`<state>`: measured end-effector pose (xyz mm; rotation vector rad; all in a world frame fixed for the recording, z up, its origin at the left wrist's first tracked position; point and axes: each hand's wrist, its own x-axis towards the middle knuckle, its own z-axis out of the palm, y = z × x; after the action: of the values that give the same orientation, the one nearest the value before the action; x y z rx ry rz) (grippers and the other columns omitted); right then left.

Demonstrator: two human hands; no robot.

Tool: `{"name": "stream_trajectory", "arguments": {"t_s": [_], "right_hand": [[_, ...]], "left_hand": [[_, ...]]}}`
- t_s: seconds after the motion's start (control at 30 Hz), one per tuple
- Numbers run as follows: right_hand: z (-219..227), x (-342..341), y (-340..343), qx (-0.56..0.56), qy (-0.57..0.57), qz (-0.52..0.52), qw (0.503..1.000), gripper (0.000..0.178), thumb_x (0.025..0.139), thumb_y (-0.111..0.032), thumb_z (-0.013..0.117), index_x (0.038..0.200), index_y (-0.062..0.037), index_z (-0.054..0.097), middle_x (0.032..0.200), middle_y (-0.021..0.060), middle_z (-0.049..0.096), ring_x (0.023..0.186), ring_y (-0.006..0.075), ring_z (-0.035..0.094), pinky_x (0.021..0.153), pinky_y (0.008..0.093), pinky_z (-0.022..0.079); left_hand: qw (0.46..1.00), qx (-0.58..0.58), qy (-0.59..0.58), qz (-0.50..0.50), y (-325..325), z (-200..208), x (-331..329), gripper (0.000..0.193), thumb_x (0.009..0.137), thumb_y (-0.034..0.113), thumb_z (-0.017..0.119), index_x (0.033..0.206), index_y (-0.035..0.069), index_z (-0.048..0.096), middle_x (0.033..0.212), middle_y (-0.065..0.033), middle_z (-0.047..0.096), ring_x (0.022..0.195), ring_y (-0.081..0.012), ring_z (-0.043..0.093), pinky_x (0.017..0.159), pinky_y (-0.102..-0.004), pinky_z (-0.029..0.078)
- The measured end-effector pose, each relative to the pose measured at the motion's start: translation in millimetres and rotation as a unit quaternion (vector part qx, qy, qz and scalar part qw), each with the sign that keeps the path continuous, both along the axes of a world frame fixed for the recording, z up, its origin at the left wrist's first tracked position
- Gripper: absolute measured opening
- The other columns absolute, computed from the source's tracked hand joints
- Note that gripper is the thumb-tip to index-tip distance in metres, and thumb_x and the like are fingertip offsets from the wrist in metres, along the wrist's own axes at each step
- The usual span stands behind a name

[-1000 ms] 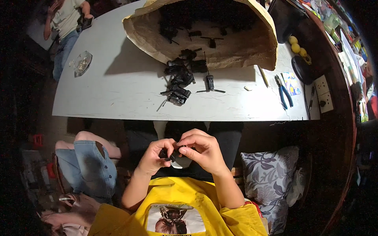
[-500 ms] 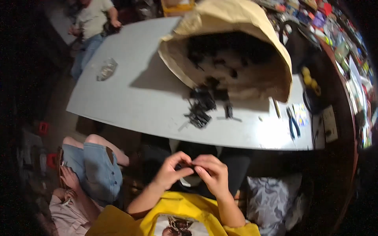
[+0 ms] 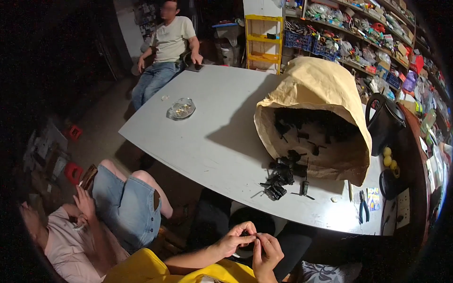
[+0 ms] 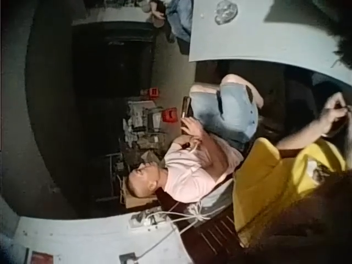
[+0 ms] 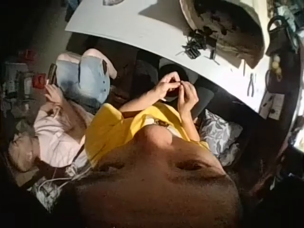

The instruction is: The recorder is picking small black plastic components from a bag, inspecting them, and assembling or sorting them on a table.

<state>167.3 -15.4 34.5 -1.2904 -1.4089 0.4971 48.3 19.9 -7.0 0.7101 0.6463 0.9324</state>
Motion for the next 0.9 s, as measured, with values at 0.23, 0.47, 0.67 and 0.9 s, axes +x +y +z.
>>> {"name": "stream_trajectory", "arguments": {"t_s": [0.23,0.47,0.67,0.9], "right_hand": [[-19.9,24.5,7.2,-0.175,0.323,0.035,0.93,0.01,0.083,-0.002,0.056,0.087,0.0053,0.062,0.072,0.0054,0.06,0.067,0.0114,0.057,0.059,0.0221,0.046],[-34.5,45.7,12.9,-0.277,0.551,0.148,0.773,0.02,0.088,-0.012,0.053,0.088,0.0064,0.06,0.067,0.0083,0.061,0.055,0.0131,0.058,0.053,0.0272,0.051],[-8.1,36.0,11.5,-0.22,0.202,0.09,0.95,0.02,0.086,-0.011,0.056,0.098,0.0048,0.059,0.072,0.0056,0.06,0.06,0.0127,0.057,0.059,0.0227,0.047],[-16.8,27.8,0.0,-0.185,0.286,0.077,0.937,0.016,0.079,-0.002,0.06,0.094,0.0024,0.053,0.069,0.0046,0.057,0.055,0.0076,0.053,0.051,0.0189,0.043]], "left_hand": [[0.963,0.224,0.15,-0.021,5.4,-0.4,6.2,0.023,0.081,0.016,0.066,0.097,0.006,0.052,0.089,0.0021,0.05,0.084,-0.0059,0.047,0.075,-0.0217,0.039],[0.869,0.421,0.26,-0.004,11.9,21.0,-0.3,0.05,0.072,0.015,0.072,0.118,0.009,0.053,0.101,-0.0067,0.054,0.09,-0.0151,0.053,0.077,-0.0244,0.042],[0.831,0.392,0.394,0.006,10.3,16.0,-9.9,0.031,0.07,0.011,0.072,0.098,0.004,0.06,0.094,-0.0103,0.061,0.084,-0.0248,0.061,0.072,-0.0302,0.049],[0.866,0.36,0.345,0.039,-1.6,20.1,-0.4,0.022,0.077,0.006,0.064,0.096,0.003,0.054,0.095,-0.0097,0.059,0.086,-0.0229,0.061,0.072,-0.0305,0.049]]}}
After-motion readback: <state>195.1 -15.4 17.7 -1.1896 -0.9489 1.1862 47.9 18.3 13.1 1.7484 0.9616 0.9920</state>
